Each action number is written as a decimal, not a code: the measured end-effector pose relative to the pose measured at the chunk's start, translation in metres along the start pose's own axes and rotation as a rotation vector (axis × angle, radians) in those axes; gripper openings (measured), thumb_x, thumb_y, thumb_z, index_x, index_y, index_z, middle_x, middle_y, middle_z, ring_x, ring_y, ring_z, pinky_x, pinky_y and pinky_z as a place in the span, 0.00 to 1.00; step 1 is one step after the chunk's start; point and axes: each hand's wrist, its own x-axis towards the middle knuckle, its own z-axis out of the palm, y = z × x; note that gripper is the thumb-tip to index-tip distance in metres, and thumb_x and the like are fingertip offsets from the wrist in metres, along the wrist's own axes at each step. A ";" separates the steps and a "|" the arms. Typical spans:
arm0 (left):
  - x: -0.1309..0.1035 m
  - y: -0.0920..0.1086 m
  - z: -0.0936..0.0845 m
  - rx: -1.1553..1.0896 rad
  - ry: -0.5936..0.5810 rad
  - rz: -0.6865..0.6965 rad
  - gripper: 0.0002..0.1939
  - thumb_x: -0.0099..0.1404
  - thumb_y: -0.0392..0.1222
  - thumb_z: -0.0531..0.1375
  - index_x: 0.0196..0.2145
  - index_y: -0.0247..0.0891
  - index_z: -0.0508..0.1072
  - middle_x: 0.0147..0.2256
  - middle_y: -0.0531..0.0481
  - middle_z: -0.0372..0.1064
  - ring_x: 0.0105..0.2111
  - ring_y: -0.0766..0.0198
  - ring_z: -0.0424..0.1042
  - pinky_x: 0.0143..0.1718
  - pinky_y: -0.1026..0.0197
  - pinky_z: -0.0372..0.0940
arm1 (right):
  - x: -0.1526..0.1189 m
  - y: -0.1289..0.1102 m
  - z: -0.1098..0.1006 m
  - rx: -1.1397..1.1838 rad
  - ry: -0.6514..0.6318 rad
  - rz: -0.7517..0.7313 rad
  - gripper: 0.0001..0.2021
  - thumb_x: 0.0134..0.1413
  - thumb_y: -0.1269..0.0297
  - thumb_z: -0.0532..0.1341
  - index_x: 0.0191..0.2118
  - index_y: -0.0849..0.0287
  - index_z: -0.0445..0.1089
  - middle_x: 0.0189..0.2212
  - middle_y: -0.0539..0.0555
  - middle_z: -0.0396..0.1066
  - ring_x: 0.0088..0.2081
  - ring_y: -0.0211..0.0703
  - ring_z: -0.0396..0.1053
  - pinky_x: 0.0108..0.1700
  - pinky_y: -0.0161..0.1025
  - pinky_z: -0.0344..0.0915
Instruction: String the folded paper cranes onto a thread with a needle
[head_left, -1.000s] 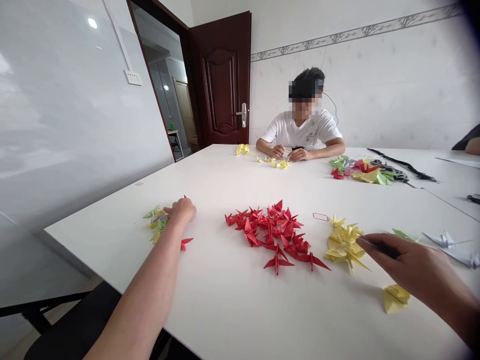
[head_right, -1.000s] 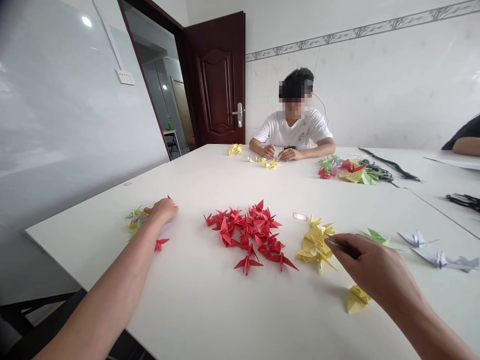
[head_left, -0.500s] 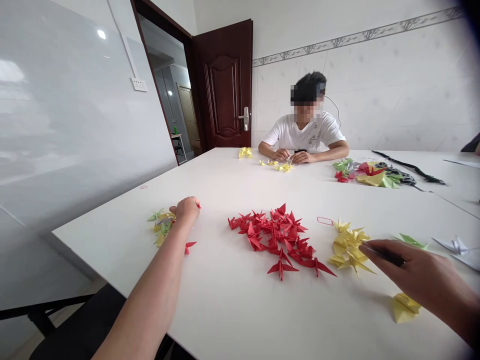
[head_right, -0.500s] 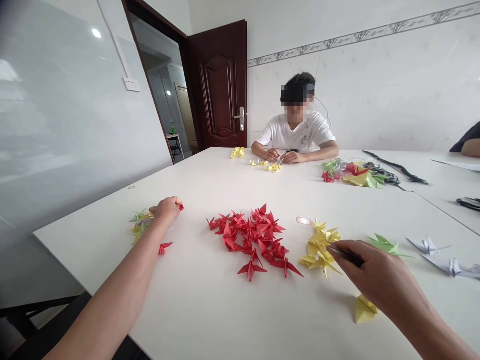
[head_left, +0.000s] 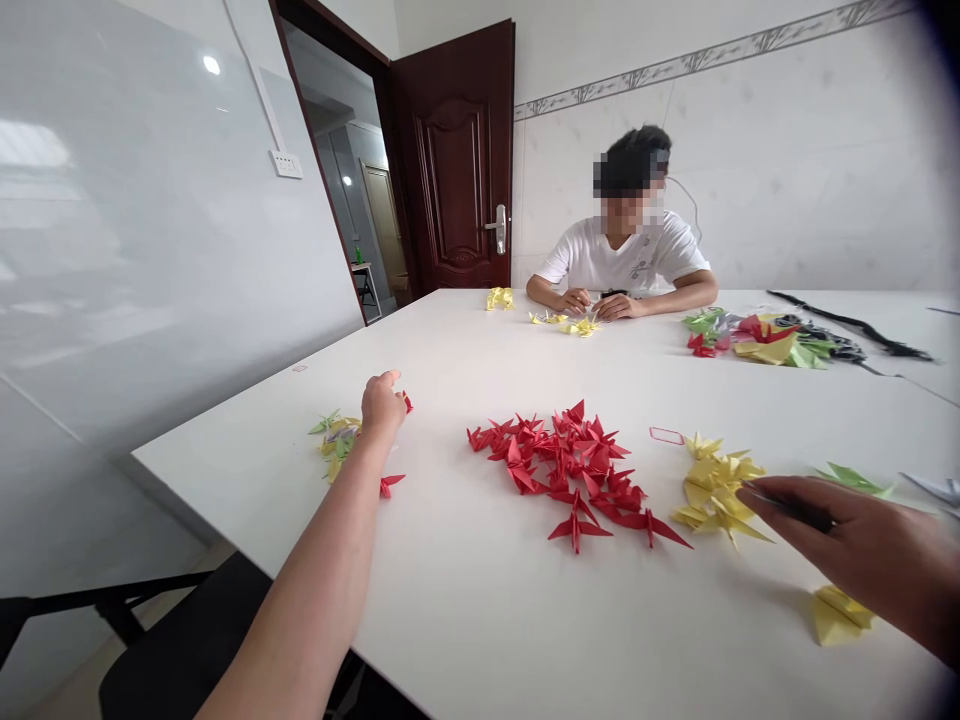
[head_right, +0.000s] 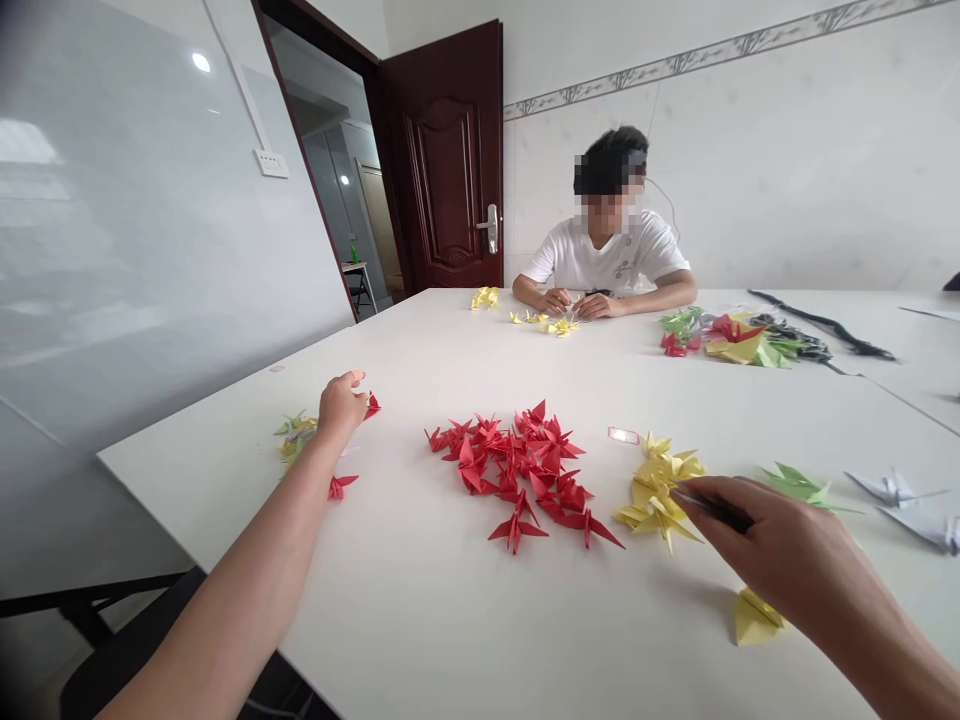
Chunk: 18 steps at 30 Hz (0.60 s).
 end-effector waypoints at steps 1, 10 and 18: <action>0.000 0.000 0.000 -0.048 0.014 -0.007 0.22 0.53 0.27 0.55 0.46 0.36 0.69 0.48 0.42 0.64 0.44 0.57 0.68 0.48 0.58 0.60 | 0.001 0.004 0.003 0.006 0.005 0.001 0.16 0.43 0.45 0.57 0.32 0.50 0.73 0.32 0.51 0.75 0.30 0.47 0.71 0.28 0.38 0.63; -0.015 0.037 0.005 -0.674 -0.090 -0.120 0.14 0.56 0.29 0.55 0.41 0.35 0.67 0.38 0.46 0.71 0.34 0.67 0.73 0.35 0.64 0.67 | -0.002 -0.007 0.000 0.028 0.014 -0.001 0.17 0.42 0.46 0.57 0.31 0.51 0.74 0.32 0.52 0.75 0.29 0.48 0.70 0.26 0.39 0.63; -0.154 0.134 0.021 -1.209 -1.050 -0.169 0.16 0.52 0.28 0.60 0.39 0.36 0.68 0.36 0.49 0.68 0.32 0.67 0.72 0.35 0.62 0.67 | -0.041 -0.078 -0.001 0.522 0.075 -0.163 0.18 0.51 0.52 0.57 0.43 0.58 0.71 0.23 0.50 0.68 0.23 0.35 0.62 0.27 0.33 0.61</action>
